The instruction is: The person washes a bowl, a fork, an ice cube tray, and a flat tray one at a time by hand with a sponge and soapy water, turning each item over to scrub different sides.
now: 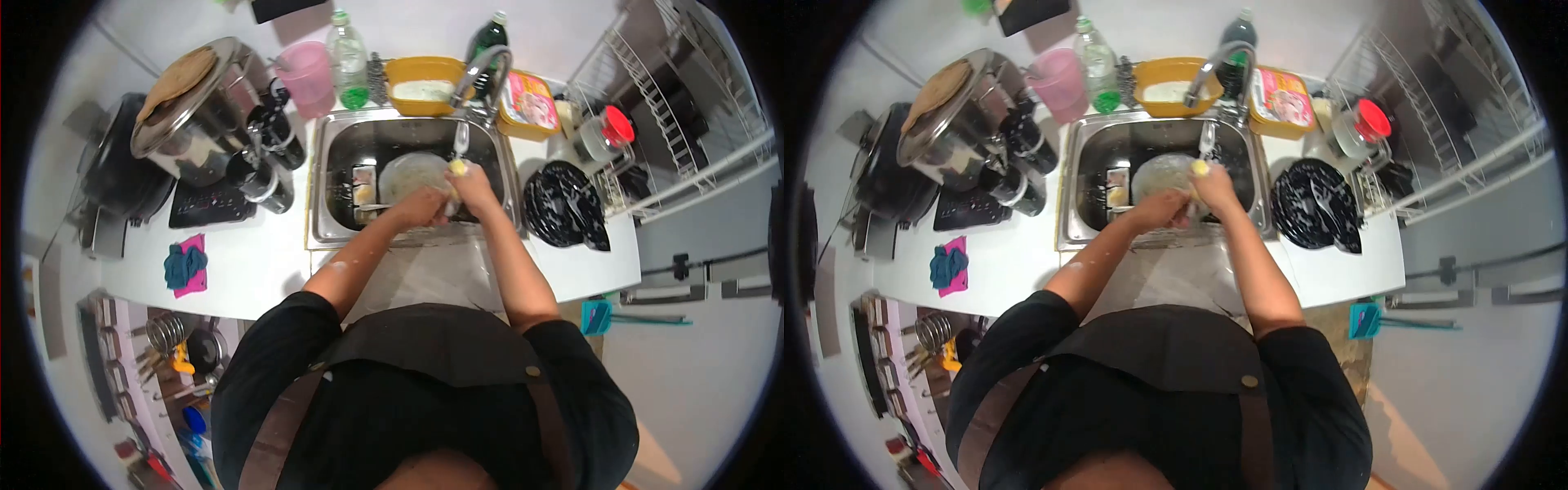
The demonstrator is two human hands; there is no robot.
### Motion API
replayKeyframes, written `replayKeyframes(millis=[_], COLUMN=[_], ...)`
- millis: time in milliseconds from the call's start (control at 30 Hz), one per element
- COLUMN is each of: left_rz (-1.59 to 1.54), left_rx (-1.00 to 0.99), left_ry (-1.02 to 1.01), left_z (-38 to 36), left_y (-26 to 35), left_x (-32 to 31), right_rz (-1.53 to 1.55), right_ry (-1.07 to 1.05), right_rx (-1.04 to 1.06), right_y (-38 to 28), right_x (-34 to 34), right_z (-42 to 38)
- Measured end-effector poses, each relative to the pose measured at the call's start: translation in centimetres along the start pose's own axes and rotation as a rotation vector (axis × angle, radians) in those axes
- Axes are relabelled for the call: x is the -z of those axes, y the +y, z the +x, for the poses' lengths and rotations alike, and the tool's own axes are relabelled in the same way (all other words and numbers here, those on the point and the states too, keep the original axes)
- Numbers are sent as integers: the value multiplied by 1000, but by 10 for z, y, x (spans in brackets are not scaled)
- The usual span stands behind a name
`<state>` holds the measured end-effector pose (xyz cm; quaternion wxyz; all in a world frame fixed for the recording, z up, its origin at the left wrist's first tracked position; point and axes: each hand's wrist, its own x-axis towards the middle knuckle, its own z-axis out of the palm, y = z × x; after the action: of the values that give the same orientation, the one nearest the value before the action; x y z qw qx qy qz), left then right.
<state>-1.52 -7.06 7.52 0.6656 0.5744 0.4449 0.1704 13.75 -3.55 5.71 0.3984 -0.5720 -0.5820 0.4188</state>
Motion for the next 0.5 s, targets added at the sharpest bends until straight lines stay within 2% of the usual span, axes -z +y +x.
replayKeyframes(millis=[67, 100, 233, 300, 367, 400, 433, 467, 500], left_rz=[-268, -399, -636, -672, -34, 259, 551, 696, 837], left_rx=[37, 53, 67, 81, -75, -79, -57, -31, -9], left_ry=[25, 30, 166, 233, 321, 414, 517, 472, 425], left_z=[4, 3, -7, -11, 23, 18, 12, 12, 16], left_y=[-8, -10, -10, -26, -85, -84, -81, -80, -79], left_x=[2, 3, 11, 28, 58, 62, 66, 69, 72], right_rz=[-299, -632, -922, -929, -908, -882, -839, -795, -526], right_ry=[-66, -47, -80, 33, 209, 330, 324, 318, 300], right_rx=[-39, 104, 270, 552, 879, 1061, 1188, 1311, 1571], right_y=[-4, -28, -86, -123, -162, -182, -217, -251, -274], right_x=[4, 0, -31, -40, -48, -53, -57, -65, -86], right_z=[1, -6, -24, -22, -12, -3, -2, 0, 18])
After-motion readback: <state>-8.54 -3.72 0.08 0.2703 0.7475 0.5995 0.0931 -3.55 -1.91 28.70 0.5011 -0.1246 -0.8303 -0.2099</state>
